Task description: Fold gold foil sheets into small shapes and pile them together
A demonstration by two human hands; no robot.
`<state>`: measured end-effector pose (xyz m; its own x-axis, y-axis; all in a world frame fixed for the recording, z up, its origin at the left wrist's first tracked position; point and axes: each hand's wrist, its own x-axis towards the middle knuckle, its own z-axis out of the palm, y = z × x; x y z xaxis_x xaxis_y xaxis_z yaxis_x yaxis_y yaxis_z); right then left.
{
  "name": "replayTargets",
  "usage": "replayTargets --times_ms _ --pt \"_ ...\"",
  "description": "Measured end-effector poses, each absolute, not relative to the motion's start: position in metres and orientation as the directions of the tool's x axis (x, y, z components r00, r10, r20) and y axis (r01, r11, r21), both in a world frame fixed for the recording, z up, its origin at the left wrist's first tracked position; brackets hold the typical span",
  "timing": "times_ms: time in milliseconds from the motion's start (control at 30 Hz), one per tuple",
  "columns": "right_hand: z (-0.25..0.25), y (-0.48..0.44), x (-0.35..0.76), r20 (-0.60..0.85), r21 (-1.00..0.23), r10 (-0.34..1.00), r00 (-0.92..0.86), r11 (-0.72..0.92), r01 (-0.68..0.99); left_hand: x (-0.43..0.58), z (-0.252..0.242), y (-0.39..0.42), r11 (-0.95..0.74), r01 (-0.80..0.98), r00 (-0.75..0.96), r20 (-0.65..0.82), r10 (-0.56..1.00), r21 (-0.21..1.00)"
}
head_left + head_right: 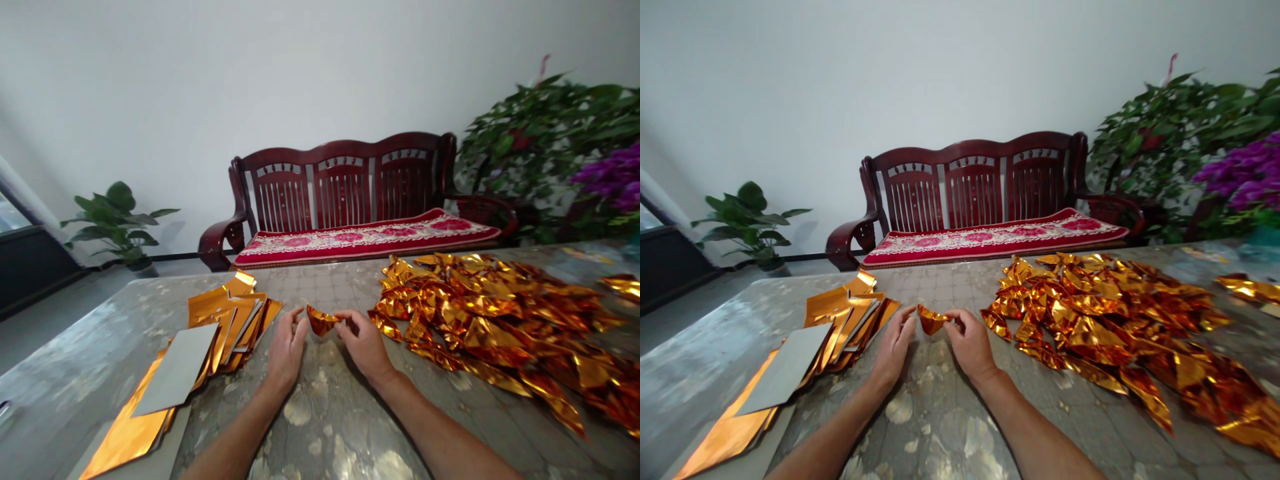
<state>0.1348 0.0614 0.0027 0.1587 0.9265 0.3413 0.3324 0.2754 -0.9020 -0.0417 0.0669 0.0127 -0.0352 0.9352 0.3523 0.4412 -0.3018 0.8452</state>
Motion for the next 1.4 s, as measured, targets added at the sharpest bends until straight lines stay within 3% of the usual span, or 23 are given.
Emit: replayTargets --times_ms 133,200,300,400,567,833,1167,1400 --pt "0.002 0.061 0.133 0.381 -0.874 0.918 0.105 0.321 0.364 -0.043 0.010 0.066 -0.537 0.655 0.087 0.653 0.753 0.532" --pt "0.002 0.060 0.132 0.404 -0.861 0.912 0.075 0.351 0.368 -0.041 0.009 0.064 -0.582 0.703 0.171 0.697 0.697 0.409" --pt "0.004 0.057 0.130 0.424 -0.843 0.906 0.026 0.384 0.376 -0.036 0.009 0.060 -0.592 0.731 0.238 0.687 0.686 0.338" --pt "0.006 0.054 0.127 0.393 -0.873 0.920 0.004 0.371 0.317 -0.034 0.009 0.058 -0.594 0.720 0.241 0.673 0.699 0.358" --pt "0.010 0.053 0.122 0.299 -0.951 0.951 0.075 0.290 0.102 -0.035 0.008 0.061 -0.538 0.690 0.085 0.684 0.725 0.484" --pt "0.012 0.052 0.114 0.294 -0.953 0.949 0.109 0.283 0.107 -0.032 0.007 0.059 -0.549 0.675 0.102 0.674 0.732 0.493" --pt "0.014 0.047 0.114 0.466 -0.823 0.881 0.084 0.396 0.408 -0.031 0.007 0.056 -0.596 0.693 0.188 0.696 0.693 0.406" --pt "0.015 0.045 0.116 0.509 -0.720 0.860 0.037 0.402 0.566 -0.031 0.011 0.055 -0.574 0.690 0.141 0.697 0.703 0.440"
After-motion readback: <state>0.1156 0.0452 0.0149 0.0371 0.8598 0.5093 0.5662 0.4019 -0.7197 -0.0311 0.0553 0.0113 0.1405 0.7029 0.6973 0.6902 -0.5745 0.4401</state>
